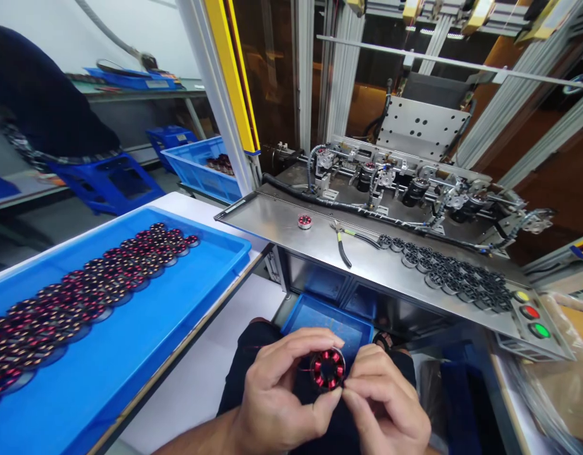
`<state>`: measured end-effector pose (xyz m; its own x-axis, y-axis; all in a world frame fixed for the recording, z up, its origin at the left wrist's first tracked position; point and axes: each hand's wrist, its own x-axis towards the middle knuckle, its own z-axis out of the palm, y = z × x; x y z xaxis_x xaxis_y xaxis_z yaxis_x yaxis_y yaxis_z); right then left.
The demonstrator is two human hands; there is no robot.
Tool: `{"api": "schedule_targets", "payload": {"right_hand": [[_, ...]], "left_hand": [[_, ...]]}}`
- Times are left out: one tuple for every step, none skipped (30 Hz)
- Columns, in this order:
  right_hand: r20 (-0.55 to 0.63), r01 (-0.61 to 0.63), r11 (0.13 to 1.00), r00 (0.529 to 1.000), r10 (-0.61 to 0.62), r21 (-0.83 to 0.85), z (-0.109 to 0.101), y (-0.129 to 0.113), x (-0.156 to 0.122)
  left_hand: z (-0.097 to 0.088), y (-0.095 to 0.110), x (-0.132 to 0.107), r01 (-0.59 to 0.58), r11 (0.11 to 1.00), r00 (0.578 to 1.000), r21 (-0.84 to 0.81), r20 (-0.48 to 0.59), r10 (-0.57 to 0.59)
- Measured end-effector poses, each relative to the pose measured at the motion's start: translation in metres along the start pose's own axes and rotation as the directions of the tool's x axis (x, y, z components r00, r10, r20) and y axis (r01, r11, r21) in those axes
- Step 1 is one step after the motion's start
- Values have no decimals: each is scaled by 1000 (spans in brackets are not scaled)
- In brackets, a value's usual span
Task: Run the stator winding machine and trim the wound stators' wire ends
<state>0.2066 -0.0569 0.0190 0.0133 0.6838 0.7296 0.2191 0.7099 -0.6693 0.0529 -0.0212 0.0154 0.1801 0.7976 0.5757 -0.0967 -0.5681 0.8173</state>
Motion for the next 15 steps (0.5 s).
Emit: {"api": "schedule_targets", "payload": {"right_hand": [[11, -6, 1000, 1000, 6, 8, -3, 2, 2], [26, -21, 1000, 999, 20, 17, -7, 4, 4], [50, -41, 999, 998, 40, 28, -12, 6, 7], [83, -63, 997, 995, 60, 41, -18, 9, 11], [129, -81, 995, 989, 73, 56, -22, 11, 15], [188, -89, 993, 979, 74, 74, -27, 14, 19], [253, -87, 992, 966, 60, 96, -30, 17, 24], [316, -75, 990, 948, 34, 118, -31, 19, 28], [369, -58, 989, 929, 3, 139, -32, 21, 33], [408, -37, 987, 912, -31, 158, -32, 22, 37], [431, -13, 985, 900, -64, 173, -32, 23, 41], [441, 13, 983, 892, -93, 181, -31, 23, 43], [445, 40, 983, 888, -118, 182, -31, 23, 45], [444, 71, 982, 884, -144, 177, -31, 22, 46], [441, 104, 981, 882, -167, 164, -31, 21, 46]], "left_hand": [[0, 1, 1, 23, 999, 1000, -30, 7, -22], [-1, 1, 1, 58, 996, 998, -74, 17, -57], [-2, 1, 0, 106, 986, 994, -128, 31, -103], [-3, 2, 0, 167, 968, 986, -190, 54, -159], [-4, 2, -1, 240, 938, 971, -250, 86, -225], [-5, 2, -3, 314, 900, 949, -303, 123, -290], [-5, 3, -4, 385, 857, 923, -344, 163, -349], [-6, 3, -5, 448, 811, 894, -377, 202, -400], [-5, 3, -6, 500, 767, 866, -401, 235, -442], [-5, 3, -6, 539, 730, 842, -420, 264, -470], [-4, 4, -6, 568, 698, 823, -436, 286, -491], [-3, 4, -5, 589, 673, 808, -447, 306, -504], [-2, 4, -4, 608, 652, 793, -453, 324, -515], [-2, 5, -2, 623, 633, 782, -460, 343, -520], [-1, 5, 0, 634, 613, 773, -471, 362, -521]]}}
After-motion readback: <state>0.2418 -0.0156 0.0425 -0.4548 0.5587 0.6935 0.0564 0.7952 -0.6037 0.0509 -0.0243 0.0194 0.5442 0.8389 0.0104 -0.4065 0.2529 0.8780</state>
